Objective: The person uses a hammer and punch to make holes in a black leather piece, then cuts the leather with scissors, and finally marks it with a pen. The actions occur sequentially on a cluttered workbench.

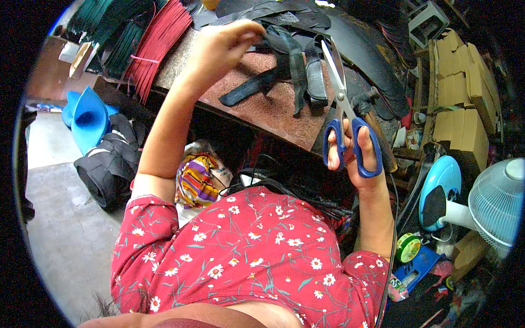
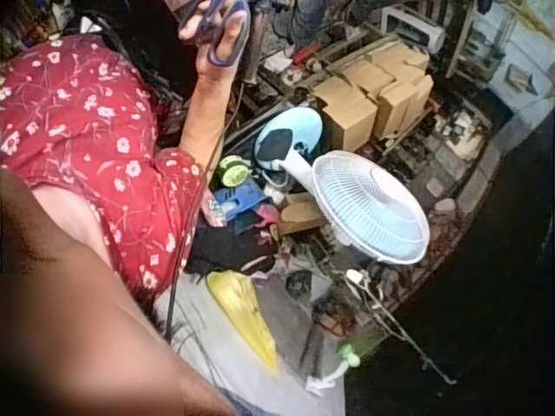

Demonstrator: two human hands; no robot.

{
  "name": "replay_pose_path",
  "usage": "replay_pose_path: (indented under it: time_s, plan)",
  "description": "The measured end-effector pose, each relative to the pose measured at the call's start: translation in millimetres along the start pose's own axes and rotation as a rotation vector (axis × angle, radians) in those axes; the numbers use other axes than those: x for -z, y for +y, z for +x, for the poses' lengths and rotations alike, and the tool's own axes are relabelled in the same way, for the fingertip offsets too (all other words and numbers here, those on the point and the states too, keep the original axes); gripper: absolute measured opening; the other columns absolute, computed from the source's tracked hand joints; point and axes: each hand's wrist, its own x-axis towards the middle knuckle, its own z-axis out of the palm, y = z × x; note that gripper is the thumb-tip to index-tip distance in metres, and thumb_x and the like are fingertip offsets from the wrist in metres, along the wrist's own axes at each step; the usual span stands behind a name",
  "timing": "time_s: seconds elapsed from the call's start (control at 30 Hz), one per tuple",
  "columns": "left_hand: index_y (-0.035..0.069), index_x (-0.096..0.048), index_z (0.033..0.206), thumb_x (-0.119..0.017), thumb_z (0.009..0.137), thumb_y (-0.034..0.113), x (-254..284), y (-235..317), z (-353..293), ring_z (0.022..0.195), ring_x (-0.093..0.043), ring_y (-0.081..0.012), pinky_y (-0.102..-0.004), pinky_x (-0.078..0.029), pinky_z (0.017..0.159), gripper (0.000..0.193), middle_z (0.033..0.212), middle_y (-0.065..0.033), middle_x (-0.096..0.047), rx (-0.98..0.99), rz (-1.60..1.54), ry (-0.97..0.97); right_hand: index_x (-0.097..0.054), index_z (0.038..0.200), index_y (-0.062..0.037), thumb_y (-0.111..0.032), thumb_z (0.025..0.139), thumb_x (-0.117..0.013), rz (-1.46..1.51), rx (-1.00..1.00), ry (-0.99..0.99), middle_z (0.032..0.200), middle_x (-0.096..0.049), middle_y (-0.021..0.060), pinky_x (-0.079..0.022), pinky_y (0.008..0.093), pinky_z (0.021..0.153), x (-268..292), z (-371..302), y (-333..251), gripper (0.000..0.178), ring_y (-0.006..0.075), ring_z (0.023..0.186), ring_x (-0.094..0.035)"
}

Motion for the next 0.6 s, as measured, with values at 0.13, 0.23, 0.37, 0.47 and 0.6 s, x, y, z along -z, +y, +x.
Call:
replay_pose_path:
  time_s: [0.13, 0.23, 0.37, 0.47, 0.6]
  plan:
    - [0.004, -0.068, 0.108, -0.065, 0.085, 0.016, 36.4, 10.5, 1.6, 0.085, -0.065, -0.0186, -0.0323, -0.051, 0.077, 0.026, 0.095, -0.0125, -0.069, 0.125, -0.763, 0.215, -0.055, 0.102, 0.0002, -0.065, 0.093, -0.043, -0.028, 0.031, -0.026, 0.065, -0.061, 0.0083, -0.048, 0.0269, 0.057, 2.9, -1.9, -0.4, 0.067, 0.0174, 0.057, -0.060]
    - [-0.004, -0.064, 0.116, -0.058, 0.090, 0.015, 57.9, 13.7, 4.0, 0.088, -0.064, -0.0131, -0.0284, -0.051, 0.080, 0.032, 0.103, -0.0089, -0.069, 0.264, -1.083, 0.173, -0.055, 0.103, 0.0000, -0.065, 0.093, -0.043, -0.040, 0.039, -0.030, 0.064, -0.061, 0.0082, -0.048, 0.0263, 0.057, 5.8, -2.3, -3.0, 0.067, 0.0168, 0.058, -0.060]
    - [0.000, -0.063, 0.117, -0.054, 0.083, -0.006, 62.5, -1.1, 30.6, 0.086, -0.060, -0.0093, -0.0252, -0.049, 0.077, 0.036, 0.103, -0.0051, -0.067, 0.148, -0.773, 0.152, -0.056, 0.101, -0.0003, -0.066, 0.094, -0.041, -0.085, 0.076, -0.010, 0.064, -0.060, 0.0083, -0.047, 0.0261, 0.058, 6.2, -4.8, -6.6, 0.068, 0.0166, 0.057, -0.059]
    - [0.002, -0.061, 0.120, -0.051, 0.082, -0.007, 53.4, -31.5, 68.6, 0.091, -0.059, -0.0109, -0.0246, -0.047, 0.081, 0.040, 0.106, -0.0060, -0.066, 0.017, -0.529, 0.174, -0.056, 0.101, -0.0003, -0.067, 0.093, -0.042, -0.067, 0.083, 0.042, 0.064, -0.060, 0.0086, -0.047, 0.0267, 0.059, 5.6, -7.1, -8.6, 0.068, 0.0172, 0.058, -0.058]
    - [0.008, -0.067, 0.111, -0.059, 0.082, 0.004, 16.3, -85.4, 105.3, 0.089, -0.064, -0.0168, -0.0303, -0.050, 0.082, 0.030, 0.101, -0.0112, -0.069, -0.090, -0.352, 0.116, -0.056, 0.101, 0.0002, -0.066, 0.092, -0.044, -0.038, 0.086, 0.083, 0.064, -0.059, 0.0089, -0.047, 0.0273, 0.059, 6.5, -12.8, -6.8, 0.068, 0.0174, 0.058, -0.058]
